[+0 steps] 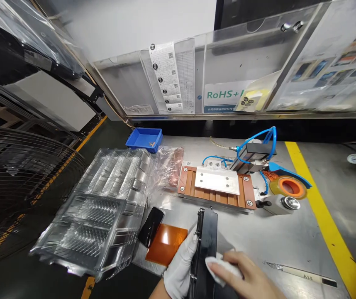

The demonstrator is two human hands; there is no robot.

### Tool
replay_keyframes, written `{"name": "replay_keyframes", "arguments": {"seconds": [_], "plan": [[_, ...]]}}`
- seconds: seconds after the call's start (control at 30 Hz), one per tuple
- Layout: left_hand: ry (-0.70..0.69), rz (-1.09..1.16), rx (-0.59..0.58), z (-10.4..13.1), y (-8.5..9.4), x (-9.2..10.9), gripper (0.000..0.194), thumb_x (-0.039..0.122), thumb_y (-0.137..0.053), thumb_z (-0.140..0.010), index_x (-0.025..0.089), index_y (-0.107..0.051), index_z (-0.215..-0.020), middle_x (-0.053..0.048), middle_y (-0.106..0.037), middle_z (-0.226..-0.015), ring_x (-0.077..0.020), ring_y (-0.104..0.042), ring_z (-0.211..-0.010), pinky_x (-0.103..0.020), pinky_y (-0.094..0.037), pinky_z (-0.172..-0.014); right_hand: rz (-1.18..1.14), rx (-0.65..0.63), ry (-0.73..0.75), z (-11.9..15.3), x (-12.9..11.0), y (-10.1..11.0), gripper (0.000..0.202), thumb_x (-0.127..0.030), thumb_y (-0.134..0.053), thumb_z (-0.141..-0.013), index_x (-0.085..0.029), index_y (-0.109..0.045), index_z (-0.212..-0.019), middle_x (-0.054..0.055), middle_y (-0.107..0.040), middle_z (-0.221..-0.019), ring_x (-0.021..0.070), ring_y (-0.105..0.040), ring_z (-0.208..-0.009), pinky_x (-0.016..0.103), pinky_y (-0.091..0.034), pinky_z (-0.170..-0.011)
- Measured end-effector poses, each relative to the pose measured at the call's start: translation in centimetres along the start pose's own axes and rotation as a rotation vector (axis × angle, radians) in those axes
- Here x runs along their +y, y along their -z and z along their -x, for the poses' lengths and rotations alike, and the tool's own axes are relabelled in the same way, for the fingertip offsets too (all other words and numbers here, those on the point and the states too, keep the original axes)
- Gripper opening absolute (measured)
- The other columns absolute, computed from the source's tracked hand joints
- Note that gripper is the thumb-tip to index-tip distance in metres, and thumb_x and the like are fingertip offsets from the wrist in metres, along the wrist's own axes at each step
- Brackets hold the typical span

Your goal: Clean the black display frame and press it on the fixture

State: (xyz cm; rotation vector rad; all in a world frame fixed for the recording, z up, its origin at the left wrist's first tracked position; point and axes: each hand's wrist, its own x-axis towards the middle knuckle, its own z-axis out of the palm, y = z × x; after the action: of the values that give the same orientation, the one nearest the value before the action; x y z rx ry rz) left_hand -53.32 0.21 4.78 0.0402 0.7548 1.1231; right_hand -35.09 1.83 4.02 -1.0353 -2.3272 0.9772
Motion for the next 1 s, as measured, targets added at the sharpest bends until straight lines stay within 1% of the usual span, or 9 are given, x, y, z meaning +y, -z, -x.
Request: {"name": "replay_keyframes", "arguments": {"seconds": [0.07, 0.13, 0.23, 0.3, 0.43, 0.57, 0.73, 0.87, 1.0], "plan": [[-0.004, -0.031, -0.042, 0.1, -0.4, 0.0, 0.037, 0.036, -0.059, -0.091, 0.02, -0.062, -0.125, -0.01, -0.065, -0.123, -0.0257, -0.058, -0.118, -0.038, -0.039, -0.107, 0.044, 0.044, 0.085, -0.9, 1.1, 1.2, 0.046, -0.009, -0.041, -0.093, -0.033, -0.061, -0.126, 0.004, -0.067, -0.098, 0.015, -0.069, -0.084, 0.023, -0.059, -0.075], [-0.02, -0.074, -0.069, 0.2, -0.7, 0.1, 0.038, 0.031, -0.056, -0.094, 0.021, -0.059, -0.13, -0.01, -0.064, -0.125, -0.0254, -0.056, -0.121, -0.039, -0.036, -0.11, 0.135, 0.102, 0.161, -1.8, 1.8, 2.6, 0.061, 0.0, -0.036, -0.088, -0.032, -0.053, -0.137, 0.008, -0.063, -0.105, 0.016, -0.066, -0.094, 0.025, -0.057, -0.078], [-0.032, -0.145, -0.119, 0.4, -1.3, 0.6, 0.041, 0.028, -0.054, -0.094, 0.022, -0.056, -0.134, -0.011, -0.062, -0.13, -0.0264, -0.051, -0.127, -0.04, -0.03, -0.115, 0.29, 0.185, 0.22, -3.1, 1.6, 4.1, 0.062, 0.004, -0.038, -0.084, -0.027, -0.054, -0.136, 0.01, -0.06, -0.103, 0.0163, -0.064, -0.091, 0.026, -0.057, -0.075], [-0.037, -0.162, -0.139, 0.4, -1.5, 0.8, 0.043, 0.03, -0.056, -0.093, 0.021, -0.056, -0.135, -0.011, -0.061, -0.132, -0.028, -0.049, -0.13, -0.041, -0.028, -0.116, 0.331, 0.191, 0.244, -3.6, 1.0, 4.6, 0.062, 0.005, -0.037, -0.082, -0.024, -0.057, -0.133, 0.01, -0.062, -0.101, 0.0165, -0.063, -0.085, 0.027, -0.057, -0.072], [-0.018, -0.14, -0.121, 0.5, -1.7, 1.0, 0.047, 0.036, -0.061, -0.09, 0.022, -0.056, -0.135, -0.011, -0.061, -0.132, -0.0303, -0.049, -0.13, -0.043, -0.028, -0.116, 0.32, 0.098, 0.311, -3.7, 0.3, 4.4, 0.058, 0.002, -0.037, -0.083, -0.024, -0.059, -0.13, 0.01, -0.065, -0.096, 0.0164, -0.062, -0.074, 0.028, -0.057, -0.065], [-0.012, -0.141, -0.138, 0.7, -1.9, 1.3, 0.043, 0.03, -0.054, -0.094, 0.021, -0.055, -0.136, -0.01, -0.058, -0.136, -0.0283, -0.046, -0.133, -0.041, -0.026, -0.117, 0.328, 0.134, 0.25, -3.8, 0.3, 4.1, 0.063, 0.005, -0.036, -0.082, -0.026, -0.057, -0.132, 0.01, -0.065, -0.098, 0.0172, -0.063, -0.078, 0.029, -0.057, -0.067], [0.011, -0.09, -0.146, 0.6, -1.6, 1.6, 0.04, 0.024, -0.047, -0.097, 0.022, -0.054, -0.137, -0.009, -0.056, -0.139, -0.026, -0.044, -0.136, -0.04, -0.025, -0.118, 0.194, 0.069, 0.297, -3.1, 0.6, 3.8, 0.065, 0.004, -0.035, -0.08, -0.028, -0.057, -0.132, 0.009, -0.063, -0.1, 0.0156, -0.063, -0.079, 0.025, -0.057, -0.067], [-0.006, -0.112, -0.078, 0.4, -0.3, 1.1, 0.038, 0.025, -0.049, -0.097, 0.022, -0.057, -0.134, -0.007, -0.053, -0.143, -0.0232, -0.039, -0.14, -0.037, -0.022, -0.121, 0.134, 0.162, 0.133, -2.1, 1.5, 3.7, 0.057, -0.004, -0.035, -0.091, -0.031, -0.051, -0.138, 0.009, -0.056, -0.107, 0.0152, -0.062, -0.097, 0.024, -0.056, -0.08], [0.0, -0.145, 0.019, 0.6, 0.3, 1.2, 0.039, 0.031, -0.053, -0.095, 0.029, -0.057, -0.134, -0.003, -0.057, -0.141, -0.0228, -0.039, -0.14, -0.037, -0.023, -0.122, 0.112, 0.166, -0.034, -1.7, 2.1, 3.9, 0.048, -0.015, -0.036, -0.096, -0.036, -0.053, -0.135, 0.008, -0.054, -0.108, 0.0164, -0.063, -0.098, 0.027, -0.056, -0.082]]}}
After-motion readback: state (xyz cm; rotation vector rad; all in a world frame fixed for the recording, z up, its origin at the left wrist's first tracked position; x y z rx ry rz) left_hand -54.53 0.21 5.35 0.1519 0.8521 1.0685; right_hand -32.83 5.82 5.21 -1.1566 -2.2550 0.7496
